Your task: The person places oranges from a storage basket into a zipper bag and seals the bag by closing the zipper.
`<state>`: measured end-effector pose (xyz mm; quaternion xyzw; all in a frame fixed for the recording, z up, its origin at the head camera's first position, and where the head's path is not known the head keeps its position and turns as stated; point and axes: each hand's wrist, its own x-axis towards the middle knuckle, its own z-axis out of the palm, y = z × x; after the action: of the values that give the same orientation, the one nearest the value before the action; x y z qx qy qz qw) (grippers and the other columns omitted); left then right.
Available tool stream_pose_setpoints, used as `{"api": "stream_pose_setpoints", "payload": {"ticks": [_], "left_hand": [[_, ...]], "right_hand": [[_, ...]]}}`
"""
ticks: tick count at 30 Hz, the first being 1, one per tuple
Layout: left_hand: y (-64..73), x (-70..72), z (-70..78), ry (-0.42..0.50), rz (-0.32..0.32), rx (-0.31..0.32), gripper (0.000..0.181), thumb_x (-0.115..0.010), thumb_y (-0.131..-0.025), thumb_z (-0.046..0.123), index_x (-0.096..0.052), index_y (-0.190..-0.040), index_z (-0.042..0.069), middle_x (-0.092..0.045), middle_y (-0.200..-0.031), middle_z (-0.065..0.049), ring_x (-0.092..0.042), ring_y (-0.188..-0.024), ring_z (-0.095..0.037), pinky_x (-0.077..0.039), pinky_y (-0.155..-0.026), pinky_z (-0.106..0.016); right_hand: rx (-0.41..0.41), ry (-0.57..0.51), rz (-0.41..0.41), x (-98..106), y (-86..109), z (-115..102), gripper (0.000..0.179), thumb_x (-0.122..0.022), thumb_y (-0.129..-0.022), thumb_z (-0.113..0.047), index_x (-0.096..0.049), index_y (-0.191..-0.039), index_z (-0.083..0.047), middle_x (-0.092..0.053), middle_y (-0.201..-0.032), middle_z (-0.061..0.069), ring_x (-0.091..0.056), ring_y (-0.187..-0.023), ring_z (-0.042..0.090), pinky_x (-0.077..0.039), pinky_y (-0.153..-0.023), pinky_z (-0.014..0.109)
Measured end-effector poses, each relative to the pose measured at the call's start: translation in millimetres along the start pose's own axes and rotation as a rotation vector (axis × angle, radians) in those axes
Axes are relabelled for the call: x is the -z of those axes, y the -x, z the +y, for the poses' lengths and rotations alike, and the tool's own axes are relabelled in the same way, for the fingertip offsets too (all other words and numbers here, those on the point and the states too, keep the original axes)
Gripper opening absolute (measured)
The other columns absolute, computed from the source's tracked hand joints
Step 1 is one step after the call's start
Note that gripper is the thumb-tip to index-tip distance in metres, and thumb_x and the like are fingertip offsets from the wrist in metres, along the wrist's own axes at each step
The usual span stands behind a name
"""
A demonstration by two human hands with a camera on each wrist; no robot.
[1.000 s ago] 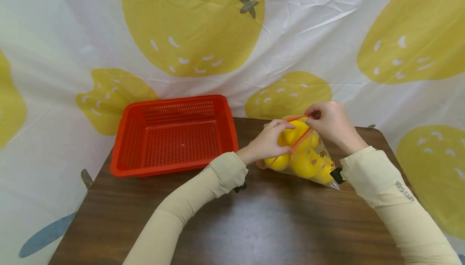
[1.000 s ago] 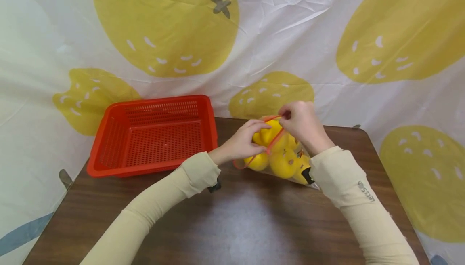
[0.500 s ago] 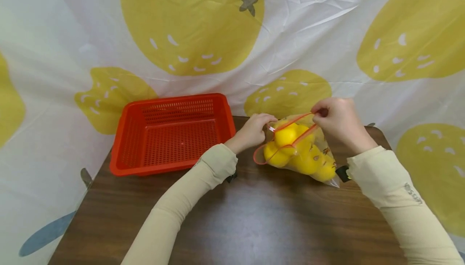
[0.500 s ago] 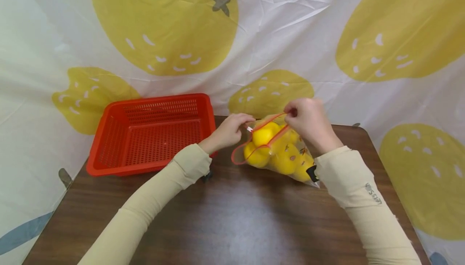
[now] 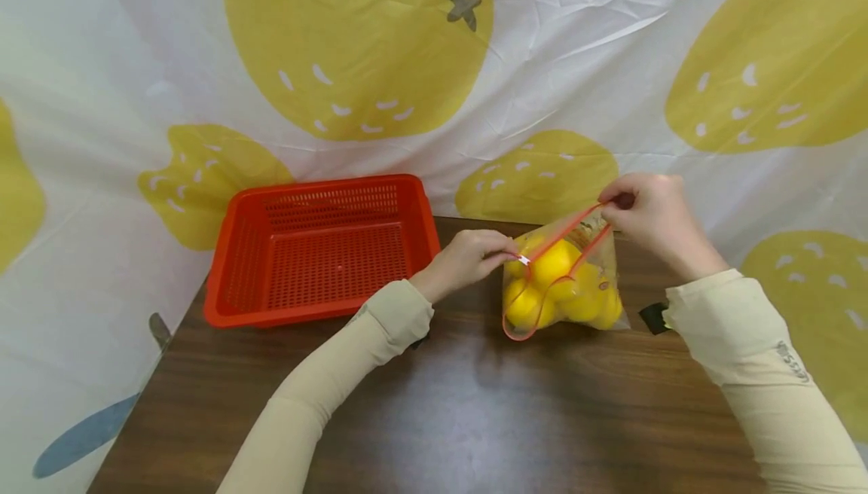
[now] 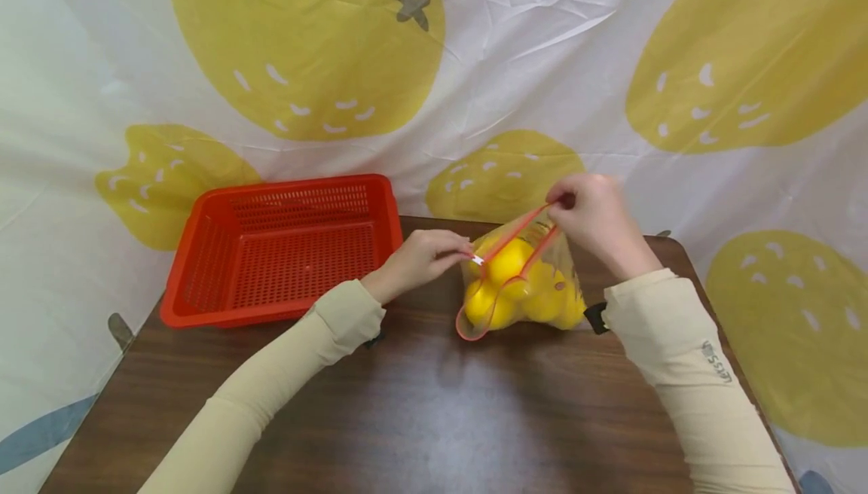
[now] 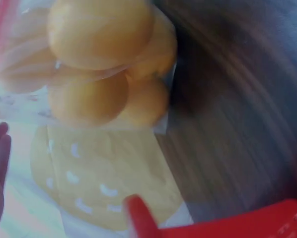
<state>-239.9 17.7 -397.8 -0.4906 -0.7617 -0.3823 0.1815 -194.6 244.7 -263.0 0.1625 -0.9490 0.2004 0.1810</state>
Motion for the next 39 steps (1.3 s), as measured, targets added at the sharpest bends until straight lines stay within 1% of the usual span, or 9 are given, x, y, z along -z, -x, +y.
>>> {"api": "stream_pose_setpoints", "payload": {"ticks": [3, 6, 12, 18, 25, 28, 31, 36, 39], "left_hand": [[5.6, -2.1, 3.8, 0.112, 0.087, -0.034, 0.012, -0.070, -0.076, 0.002, -0.071, -0.088, 0.003, -0.069, -0.089, -0.006, -0.064, -0.086, -0.012, -0.044, -0.081, -0.013], [8.8, -1.9, 12.0, 0.223, 0.166, -0.017, 0.011, -0.068, -0.077, 0.000, -0.071, -0.088, 0.001, -0.070, -0.086, -0.008, -0.065, -0.081, -0.011, -0.047, -0.076, -0.014], [2.7, 13.9, 54.2, 0.383, 0.281, 0.011, 0.010, -0.066, -0.073, -0.011, -0.068, -0.083, -0.008, -0.068, -0.079, -0.017, -0.064, -0.069, -0.017, -0.051, -0.066, -0.020], [-3.2, 20.6, 78.1, 0.509, 0.417, 0.156, 0.006, -0.062, -0.076, -0.014, -0.063, -0.081, -0.015, -0.064, -0.076, -0.025, -0.062, -0.062, -0.029, -0.053, -0.061, -0.026], [-3.4, 18.8, 80.2, 0.572, 0.530, 0.340, 0.009, -0.059, -0.080, -0.012, -0.060, -0.084, -0.019, -0.063, -0.077, -0.031, -0.062, -0.064, -0.039, -0.054, -0.060, -0.032], [-2.7, 19.0, 78.8, 0.587, 0.554, 0.394, 0.010, -0.058, -0.082, -0.010, -0.059, -0.085, -0.019, -0.063, -0.079, -0.032, -0.063, -0.066, -0.041, -0.054, -0.061, -0.031], [-3.4, 20.1, 77.6, 0.558, 0.554, 0.407, 0.011, -0.058, -0.082, -0.008, -0.060, -0.085, -0.019, -0.063, -0.080, -0.031, -0.064, -0.067, -0.039, -0.054, -0.062, -0.031], [-4.9, 22.2, 75.1, 0.492, 0.569, 0.406, 0.011, -0.059, -0.082, -0.006, -0.061, -0.085, -0.017, -0.064, -0.079, -0.028, -0.064, -0.067, -0.036, -0.053, -0.062, -0.030], [-4.3, 22.4, 73.5, 0.524, 0.570, 0.418, 0.012, -0.058, -0.083, -0.007, -0.060, -0.086, -0.018, -0.063, -0.079, -0.030, -0.063, -0.067, -0.039, -0.054, -0.062, -0.033]], "right_hand": [[-0.004, -0.017, -0.003, 2, 0.1, 6, 0.008, -0.063, -0.073, 0.001, -0.070, -0.075, -0.001, -0.067, -0.073, 0.014, -0.052, -0.056, 0.001, -0.037, -0.050, 0.009], [-0.038, -0.054, -0.022, 4, 0.4, 11, 0.009, -0.062, -0.074, 0.001, -0.070, -0.077, -0.001, -0.067, -0.076, 0.015, -0.048, -0.054, -0.006, -0.037, -0.049, 0.010], [-0.069, -0.071, -0.073, 5, -3.4, 16, 0.012, -0.059, -0.078, -0.001, -0.071, -0.080, -0.003, -0.067, -0.080, 0.013, -0.050, -0.057, -0.001, -0.038, -0.052, 0.013], [-0.036, -0.063, -0.112, 1, -8.9, 22, 0.013, -0.058, -0.078, 0.001, -0.071, -0.081, -0.003, -0.066, -0.081, 0.013, -0.052, -0.061, 0.002, -0.039, -0.055, 0.012], [0.095, -0.037, -0.132, -2, -0.6, 27, 0.015, -0.058, -0.080, 0.005, -0.068, -0.091, 0.000, -0.065, -0.088, 0.015, -0.060, -0.073, 0.025, -0.049, -0.063, 0.028], [0.203, -0.041, -0.146, 5, 16.9, 30, 0.024, -0.057, -0.077, 0.009, -0.065, -0.097, 0.000, -0.062, -0.094, 0.014, -0.059, -0.081, 0.029, -0.049, -0.069, 0.038], [0.265, -0.036, -0.224, 11, 40.9, 35, 0.026, -0.064, -0.074, 0.004, -0.064, -0.098, -0.006, -0.057, -0.100, 0.010, -0.055, -0.087, 0.026, -0.045, -0.073, 0.036], [0.172, -0.059, -0.414, 13, 73.5, 49, 0.031, -0.075, -0.073, -0.018, -0.067, -0.103, -0.012, -0.041, -0.115, 0.014, -0.041, -0.100, 0.025, -0.037, -0.073, 0.037], [0.118, -0.083, -0.420, 10, 85.2, 61, 0.037, -0.080, -0.066, -0.020, -0.068, -0.101, -0.012, -0.034, -0.115, 0.016, -0.035, -0.101, 0.025, -0.035, -0.073, 0.034]]}}
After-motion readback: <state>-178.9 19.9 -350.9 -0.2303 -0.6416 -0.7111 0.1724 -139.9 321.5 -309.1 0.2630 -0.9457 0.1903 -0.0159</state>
